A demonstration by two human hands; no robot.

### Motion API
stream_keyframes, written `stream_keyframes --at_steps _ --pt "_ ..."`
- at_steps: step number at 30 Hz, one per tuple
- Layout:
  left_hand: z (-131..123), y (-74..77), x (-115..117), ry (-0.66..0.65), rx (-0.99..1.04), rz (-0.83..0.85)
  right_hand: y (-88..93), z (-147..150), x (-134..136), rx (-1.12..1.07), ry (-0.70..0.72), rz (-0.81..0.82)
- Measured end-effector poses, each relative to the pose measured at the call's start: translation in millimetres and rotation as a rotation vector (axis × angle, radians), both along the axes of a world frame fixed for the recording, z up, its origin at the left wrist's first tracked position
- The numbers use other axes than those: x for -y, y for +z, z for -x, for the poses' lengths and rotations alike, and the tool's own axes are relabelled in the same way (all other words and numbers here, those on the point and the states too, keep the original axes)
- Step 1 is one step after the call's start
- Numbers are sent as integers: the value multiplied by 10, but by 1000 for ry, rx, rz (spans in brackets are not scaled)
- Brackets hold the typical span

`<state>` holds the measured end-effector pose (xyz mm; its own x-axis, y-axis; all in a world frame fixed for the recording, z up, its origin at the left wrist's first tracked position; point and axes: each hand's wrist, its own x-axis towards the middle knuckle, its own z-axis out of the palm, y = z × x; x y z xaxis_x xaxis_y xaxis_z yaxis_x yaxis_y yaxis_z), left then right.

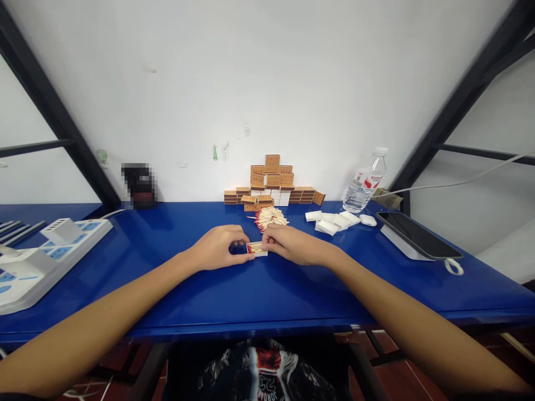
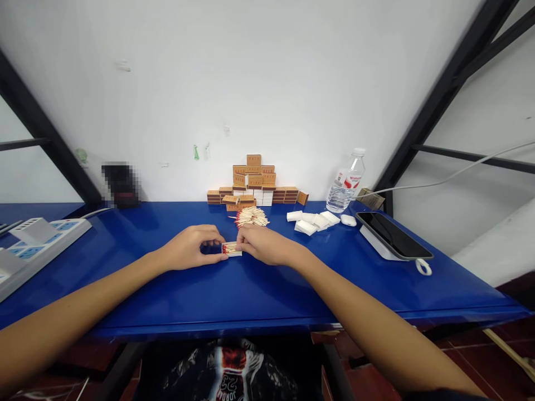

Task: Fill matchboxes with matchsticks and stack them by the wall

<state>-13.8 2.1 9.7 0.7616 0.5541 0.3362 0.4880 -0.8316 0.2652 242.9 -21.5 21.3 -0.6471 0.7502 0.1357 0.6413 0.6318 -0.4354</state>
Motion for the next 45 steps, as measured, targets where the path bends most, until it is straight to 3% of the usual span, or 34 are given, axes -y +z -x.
stream_keyframes --at_steps 18,35,45 --pt "-14 -35 17 -19 22 -31 -178 157 -66 -135 44 -38" --pt "2 -18 13 -26 -25 -27 -69 68 -52 -23 35 -92" --pt "-6 -15 7 -17 -29 -33 -123 81 -78 -7 -13 -74"
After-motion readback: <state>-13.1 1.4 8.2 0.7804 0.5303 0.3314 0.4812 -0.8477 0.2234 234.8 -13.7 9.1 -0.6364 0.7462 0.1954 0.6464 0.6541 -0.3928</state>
